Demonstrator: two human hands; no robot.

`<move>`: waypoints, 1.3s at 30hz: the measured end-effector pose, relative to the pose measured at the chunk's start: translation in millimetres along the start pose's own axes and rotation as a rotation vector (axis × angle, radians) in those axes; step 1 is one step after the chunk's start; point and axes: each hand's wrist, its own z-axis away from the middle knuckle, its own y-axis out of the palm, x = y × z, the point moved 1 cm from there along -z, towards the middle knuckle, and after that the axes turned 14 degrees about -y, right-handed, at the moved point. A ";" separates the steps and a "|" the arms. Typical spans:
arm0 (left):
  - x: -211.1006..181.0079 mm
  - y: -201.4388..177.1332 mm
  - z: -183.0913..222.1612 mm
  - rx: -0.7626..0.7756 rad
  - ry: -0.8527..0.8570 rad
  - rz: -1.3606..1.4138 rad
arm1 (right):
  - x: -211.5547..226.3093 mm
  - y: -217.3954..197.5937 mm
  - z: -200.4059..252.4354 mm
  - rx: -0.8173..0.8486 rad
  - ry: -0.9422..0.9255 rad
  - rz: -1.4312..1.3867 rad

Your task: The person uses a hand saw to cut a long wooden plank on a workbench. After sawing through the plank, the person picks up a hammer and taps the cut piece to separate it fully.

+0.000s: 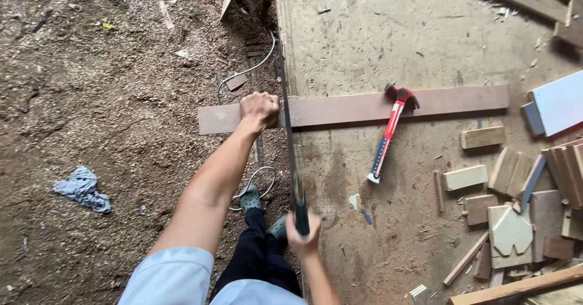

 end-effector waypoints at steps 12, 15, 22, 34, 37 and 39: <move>4.4 6.1 5.9 0.010 -0.003 -0.041 | -38.4 15.1 -62.9 0.067 0.149 -0.033; 3.2 4.7 9.1 0.087 -0.030 -0.009 | -27.3 11.5 -48.5 -0.009 0.158 -0.019; -2.5 -7.7 8.7 0.081 -0.005 -0.051 | 42.4 -29.9 53.5 -0.018 0.200 -0.003; 5.3 16.3 7.4 -0.003 0.004 -0.062 | -22.5 3.2 -38.9 0.033 0.201 -0.108; 0.9 10.4 -3.5 0.046 -0.015 -0.056 | 10.0 -5.7 21.5 -0.025 0.011 0.001; 1.7 7.3 -3.9 0.051 0.013 -0.078 | 27.1 -19.7 63.3 -0.016 0.183 0.045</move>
